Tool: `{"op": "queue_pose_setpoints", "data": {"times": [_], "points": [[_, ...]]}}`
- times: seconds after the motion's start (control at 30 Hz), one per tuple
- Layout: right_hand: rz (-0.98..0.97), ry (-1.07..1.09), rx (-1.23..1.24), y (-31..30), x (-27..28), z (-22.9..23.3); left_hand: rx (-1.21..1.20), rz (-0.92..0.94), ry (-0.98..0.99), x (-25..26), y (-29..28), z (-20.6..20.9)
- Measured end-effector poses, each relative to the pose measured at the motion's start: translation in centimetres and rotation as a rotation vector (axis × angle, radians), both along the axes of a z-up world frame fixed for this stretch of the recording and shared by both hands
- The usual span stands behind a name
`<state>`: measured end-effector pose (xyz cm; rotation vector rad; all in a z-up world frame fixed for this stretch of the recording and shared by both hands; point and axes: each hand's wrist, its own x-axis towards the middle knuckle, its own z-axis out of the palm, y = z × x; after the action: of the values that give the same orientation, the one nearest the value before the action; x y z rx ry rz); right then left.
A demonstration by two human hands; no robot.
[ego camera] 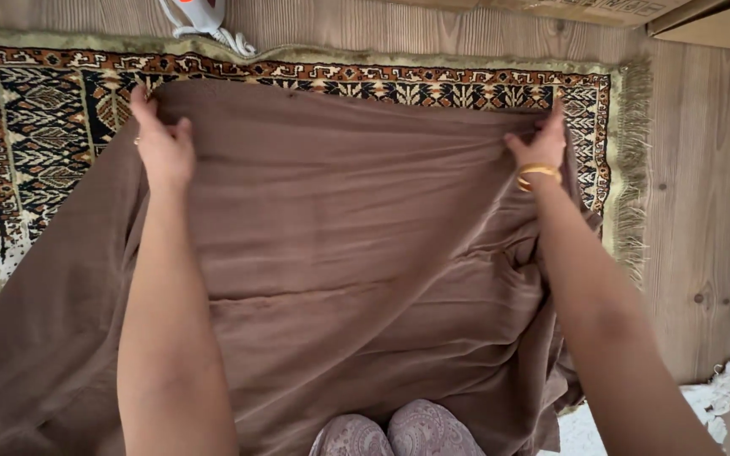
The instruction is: Ironing a brown garment on a decorative rug spread over the floor.
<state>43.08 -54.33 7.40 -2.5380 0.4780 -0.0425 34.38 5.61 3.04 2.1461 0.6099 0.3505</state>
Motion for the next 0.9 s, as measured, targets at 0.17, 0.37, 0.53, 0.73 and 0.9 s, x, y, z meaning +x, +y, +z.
{"op": "queue_pose_setpoints", "data": {"times": [0.17,0.37,0.53,0.73,0.9], "points": [[0.25,0.102,-0.543,7.0,-7.4,1.2,0.445,-0.232,-0.046,-6.4,-4.9,3.8],[0.615,0.246,-0.329,7.4,-17.1,0.1,0.642,-0.367,0.177,-17.5,-6.2,3.8],[0.689,0.384,-0.481,3.4,-17.0,1.1,0.561,-0.449,0.324,-21.4,-1.7,2.1],[0.499,0.43,-0.299,-5.3,-16.7,-1.3,0.641,-0.408,0.586,-20.8,1.0,3.9],[0.506,0.699,-0.529,-6.9,-15.8,-0.9,0.638,-0.383,0.816,-20.5,1.0,5.8]]}}
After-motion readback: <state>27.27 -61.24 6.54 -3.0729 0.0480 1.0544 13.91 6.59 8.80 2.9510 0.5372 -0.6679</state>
